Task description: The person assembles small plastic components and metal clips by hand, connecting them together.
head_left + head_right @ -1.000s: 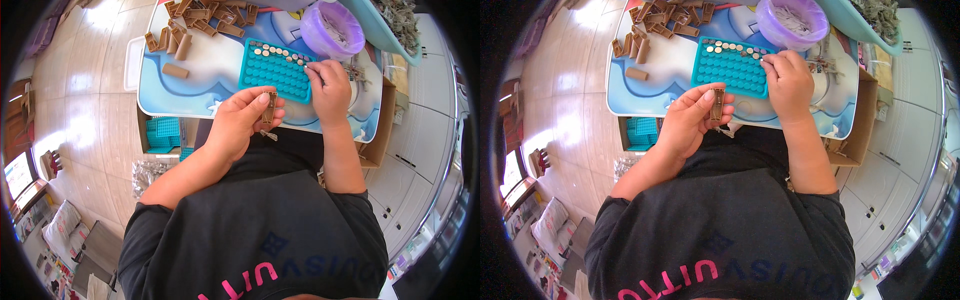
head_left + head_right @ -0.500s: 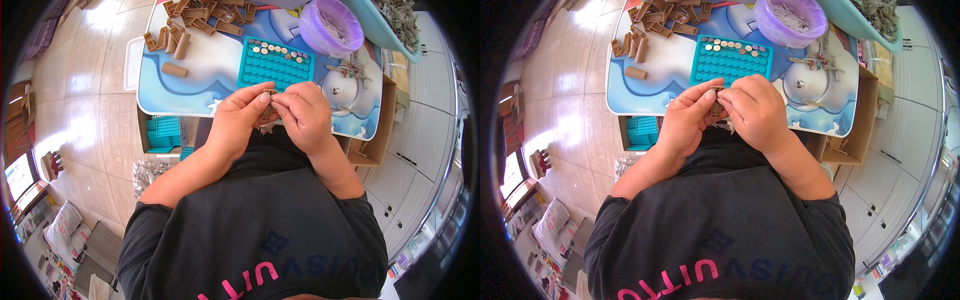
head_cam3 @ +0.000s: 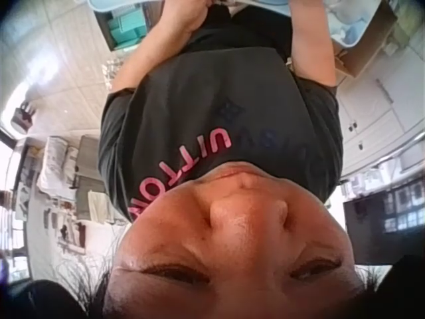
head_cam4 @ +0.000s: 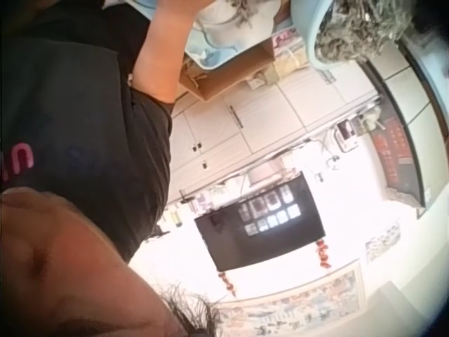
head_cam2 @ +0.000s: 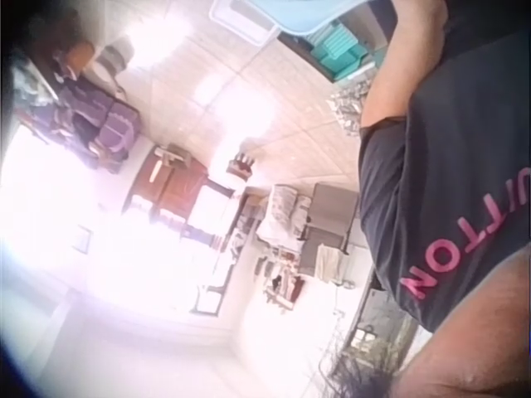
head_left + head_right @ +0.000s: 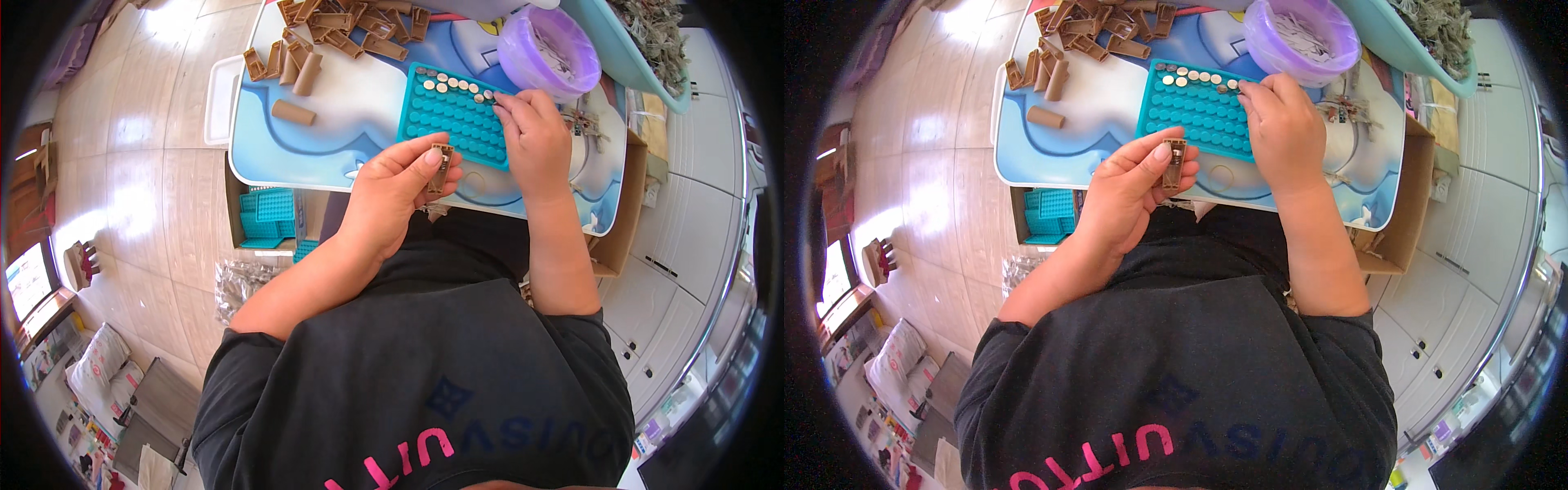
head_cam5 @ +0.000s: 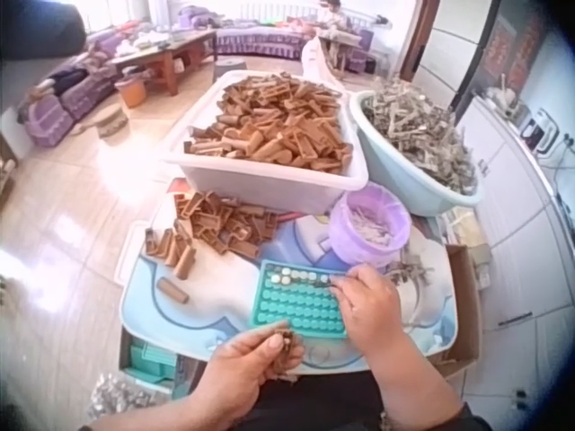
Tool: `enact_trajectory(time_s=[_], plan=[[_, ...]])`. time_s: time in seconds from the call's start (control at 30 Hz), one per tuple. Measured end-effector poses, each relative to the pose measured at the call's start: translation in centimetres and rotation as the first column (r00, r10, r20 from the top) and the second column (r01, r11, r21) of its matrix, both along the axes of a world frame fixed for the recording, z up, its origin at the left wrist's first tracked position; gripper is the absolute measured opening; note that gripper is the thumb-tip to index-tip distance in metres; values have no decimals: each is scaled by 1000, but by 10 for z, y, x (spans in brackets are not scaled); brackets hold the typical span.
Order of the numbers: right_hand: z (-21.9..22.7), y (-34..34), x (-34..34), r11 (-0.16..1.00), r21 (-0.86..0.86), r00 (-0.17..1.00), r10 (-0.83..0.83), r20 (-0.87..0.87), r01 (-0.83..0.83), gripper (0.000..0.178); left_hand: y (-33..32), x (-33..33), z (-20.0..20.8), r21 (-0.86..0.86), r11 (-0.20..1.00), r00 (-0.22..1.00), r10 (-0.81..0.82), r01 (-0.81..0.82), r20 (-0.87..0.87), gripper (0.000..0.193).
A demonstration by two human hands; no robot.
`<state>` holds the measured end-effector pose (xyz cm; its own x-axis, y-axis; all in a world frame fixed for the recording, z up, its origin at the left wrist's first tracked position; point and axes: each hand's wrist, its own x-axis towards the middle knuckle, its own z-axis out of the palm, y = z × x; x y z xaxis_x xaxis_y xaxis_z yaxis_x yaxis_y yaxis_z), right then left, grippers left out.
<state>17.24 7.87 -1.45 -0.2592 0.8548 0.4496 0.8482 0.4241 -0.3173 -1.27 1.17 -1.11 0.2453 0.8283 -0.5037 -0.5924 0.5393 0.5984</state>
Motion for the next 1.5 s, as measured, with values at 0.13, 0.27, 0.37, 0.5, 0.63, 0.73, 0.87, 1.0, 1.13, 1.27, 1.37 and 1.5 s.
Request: enact_trajectory(time_s=[0.13,0.27,0.37,0.5,0.63,0.73,0.87,1.0,1.13,1.27,1.37,1.5], plan=[[3,-7,-3,1000,-9,994,19,-110,-20,10,1,0,-1,5,1000,1000,-1,1,-2,33],[18,-26,-21,973,-112,893,136,-429,-202,13,0,0,-3,3,1000,1000,8,-8,21,32],[18,-34,-29,952,-85,875,234,-423,-296,15,0,1,-5,8,1000,999,10,-10,37,31],[14,-37,-31,946,-31,896,293,-334,-321,14,-1,1,-6,-1,1000,998,26,-26,55,28],[14,-39,-32,946,-10,900,305,-310,-324,14,-2,0,-8,-7,999,999,31,-31,32,28],[15,-31,-25,942,-55,892,293,-345,-331,13,-1,0,-5,-7,1000,999,25,-25,34,28],[6,-3,-20,997,0,972,79,-221,-82,12,0,0,-2,-20,999,999,28,-27,17,29],[-1,7,-19,998,33,998,54,-34,-53,12,2,1,-3,-13,1000,1000,18,-18,9,29],[5,-3,-23,999,9,992,46,-116,-46,10,2,-1,-2,-17,1000,999,20,-19,29,30],[18,-28,-34,972,-92,894,158,-419,-215,13,1,-1,-4,-18,1000,998,25,-25,51,30],[17,-33,-36,952,-72,882,247,-401,-299,15,-1,0,-6,-3,999,998,33,-33,60,30],[17,-38,-40,947,-68,879,263,-397,-314,14,-4,-3,-6,17,1000,999,8,-9,51,29]])
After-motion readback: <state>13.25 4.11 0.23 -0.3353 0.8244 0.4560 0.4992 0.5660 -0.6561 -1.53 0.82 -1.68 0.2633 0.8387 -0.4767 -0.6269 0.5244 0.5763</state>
